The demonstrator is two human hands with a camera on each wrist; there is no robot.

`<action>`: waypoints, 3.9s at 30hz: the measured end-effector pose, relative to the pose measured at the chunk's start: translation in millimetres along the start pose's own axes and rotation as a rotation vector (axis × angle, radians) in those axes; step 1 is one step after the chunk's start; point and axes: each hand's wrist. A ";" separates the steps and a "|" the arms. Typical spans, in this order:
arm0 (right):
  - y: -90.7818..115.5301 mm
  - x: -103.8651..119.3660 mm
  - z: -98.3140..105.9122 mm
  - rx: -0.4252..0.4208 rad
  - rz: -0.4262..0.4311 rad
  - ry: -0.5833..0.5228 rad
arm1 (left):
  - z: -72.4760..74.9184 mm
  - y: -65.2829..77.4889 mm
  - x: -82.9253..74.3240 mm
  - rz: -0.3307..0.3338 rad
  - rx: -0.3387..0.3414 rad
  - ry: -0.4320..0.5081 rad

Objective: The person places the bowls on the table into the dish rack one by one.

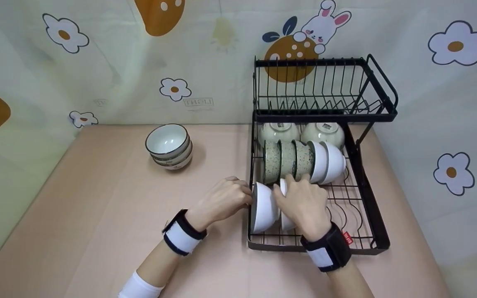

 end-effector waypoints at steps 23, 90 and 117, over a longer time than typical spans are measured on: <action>-3.3 8.5 -22.0 0.099 0.034 -0.146 | -1.1 0.3 -0.4 0.011 0.015 0.024; -7.7 -26.7 7.6 0.148 0.011 -0.129 | -38.0 -6.9 -27.6 -0.069 -0.510 0.189; -8.2 -19.8 -0.2 0.138 0.028 -0.185 | -24.3 30.8 76.2 0.714 -0.124 -0.106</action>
Point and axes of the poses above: each hand's wrist, its own y-axis away from the middle knuckle, its own z-axis out of the back of the hand, x = y × z, and after that the axes turned 11 degrees about -x, right-handed
